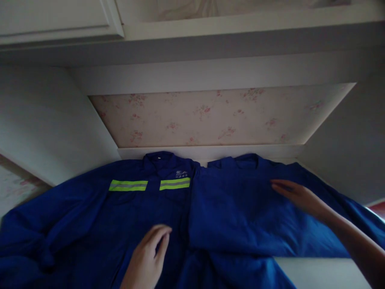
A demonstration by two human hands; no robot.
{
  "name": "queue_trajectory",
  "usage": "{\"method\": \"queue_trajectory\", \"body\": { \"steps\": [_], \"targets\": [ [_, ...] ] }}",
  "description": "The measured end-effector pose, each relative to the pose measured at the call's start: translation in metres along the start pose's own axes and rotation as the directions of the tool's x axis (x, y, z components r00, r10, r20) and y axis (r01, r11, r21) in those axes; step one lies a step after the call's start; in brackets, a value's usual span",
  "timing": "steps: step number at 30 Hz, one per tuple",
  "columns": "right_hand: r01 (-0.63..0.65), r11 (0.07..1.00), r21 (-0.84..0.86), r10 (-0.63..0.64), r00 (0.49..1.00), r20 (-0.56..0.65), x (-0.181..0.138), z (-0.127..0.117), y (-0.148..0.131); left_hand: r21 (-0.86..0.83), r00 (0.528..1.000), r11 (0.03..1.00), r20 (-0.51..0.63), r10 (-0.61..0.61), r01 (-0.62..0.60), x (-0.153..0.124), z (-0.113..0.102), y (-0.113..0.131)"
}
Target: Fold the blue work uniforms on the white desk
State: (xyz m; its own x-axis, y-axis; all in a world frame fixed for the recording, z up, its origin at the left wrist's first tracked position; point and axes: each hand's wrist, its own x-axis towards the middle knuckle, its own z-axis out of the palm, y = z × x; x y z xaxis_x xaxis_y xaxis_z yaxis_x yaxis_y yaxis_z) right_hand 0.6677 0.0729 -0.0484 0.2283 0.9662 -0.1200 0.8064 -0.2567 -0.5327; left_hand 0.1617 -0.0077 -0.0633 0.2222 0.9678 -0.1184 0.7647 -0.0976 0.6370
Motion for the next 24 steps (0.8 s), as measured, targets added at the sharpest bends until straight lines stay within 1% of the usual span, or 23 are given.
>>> {"method": "queue_trajectory", "body": {
  "steps": [1, 2, 3, 4, 6, 7, 9, 12, 14, 17, 19, 22, 23, 24],
  "targets": [
    [-0.076, 0.996, -0.037, 0.072, 0.993, -0.091, 0.011, -0.001, 0.012, 0.123, 0.992, 0.992, -0.119, 0.036, -0.021, 0.026, 0.0, -0.001],
    [-0.146, 0.987, -0.071, 0.133, 0.978, -0.161, 0.02, -0.002, 0.024, 0.235, 0.98, 0.971, -0.182, 0.082, -0.038, 0.05, 0.002, 0.0],
    [-0.206, 0.974, -0.098, 0.181, 0.96, -0.214, 0.027, -0.003, 0.034, 0.3, 0.971, 0.953, -0.209, 0.116, -0.049, 0.073, 0.006, 0.002],
    [-0.262, 0.958, -0.119, 0.223, 0.937, -0.268, 0.032, -0.002, 0.042, 0.343, 0.969, 0.938, -0.206, 0.135, -0.057, 0.094, 0.011, 0.005],
    [-0.369, 0.919, -0.138, 0.303, 0.886, -0.351, 0.037, 0.003, 0.057, 0.368, 0.974, 0.928, -0.184, 0.132, -0.056, 0.126, 0.025, 0.012],
    [-0.414, 0.9, -0.14, 0.341, 0.865, -0.368, 0.04, 0.007, 0.063, 0.38, 0.977, 0.924, -0.174, 0.124, -0.05, 0.139, 0.032, 0.014],
    [-0.475, 0.867, -0.154, 0.401, 0.846, -0.351, 0.046, 0.015, 0.074, 0.4, 0.982, 0.916, -0.152, 0.11, -0.04, 0.157, 0.044, 0.017],
    [-0.491, 0.851, -0.187, 0.425, 0.852, -0.305, 0.062, 0.025, 0.084, 0.414, 0.987, 0.909, -0.124, 0.101, -0.041, 0.174, 0.055, 0.013],
    [-0.485, 0.855, -0.181, 0.415, 0.851, -0.32, 0.073, 0.026, 0.084, 0.409, 0.989, 0.912, -0.11, 0.096, -0.043, 0.183, 0.056, 0.008],
    [-0.48, 0.864, -0.154, 0.408, 0.844, -0.347, 0.086, 0.02, 0.083, 0.377, 0.992, 0.925, -0.096, 0.078, -0.036, 0.196, 0.051, 0.004],
    [-0.513, 0.85, -0.124, 0.434, 0.813, -0.387, 0.089, 0.012, 0.086, 0.339, 0.995, 0.94, -0.084, 0.058, -0.026, 0.201, 0.046, 0.005],
    [-0.586, 0.807, -0.077, 0.49, 0.736, -0.467, 0.085, 0.001, 0.095, 0.258, 0.996, 0.966, -0.087, 0.024, 0.0, 0.198, 0.035, 0.017],
    [-0.593, 0.802, -0.072, 0.496, 0.728, -0.473, 0.082, -0.001, 0.099, 0.221, 0.995, 0.975, -0.099, 0.017, 0.005, 0.194, 0.033, 0.023],
    [-0.586, 0.807, -0.072, 0.493, 0.736, -0.464, 0.079, -0.003, 0.102, 0.177, 0.994, 0.984, -0.11, 0.016, 0.004, 0.189, 0.031, 0.031]
  ]
}}
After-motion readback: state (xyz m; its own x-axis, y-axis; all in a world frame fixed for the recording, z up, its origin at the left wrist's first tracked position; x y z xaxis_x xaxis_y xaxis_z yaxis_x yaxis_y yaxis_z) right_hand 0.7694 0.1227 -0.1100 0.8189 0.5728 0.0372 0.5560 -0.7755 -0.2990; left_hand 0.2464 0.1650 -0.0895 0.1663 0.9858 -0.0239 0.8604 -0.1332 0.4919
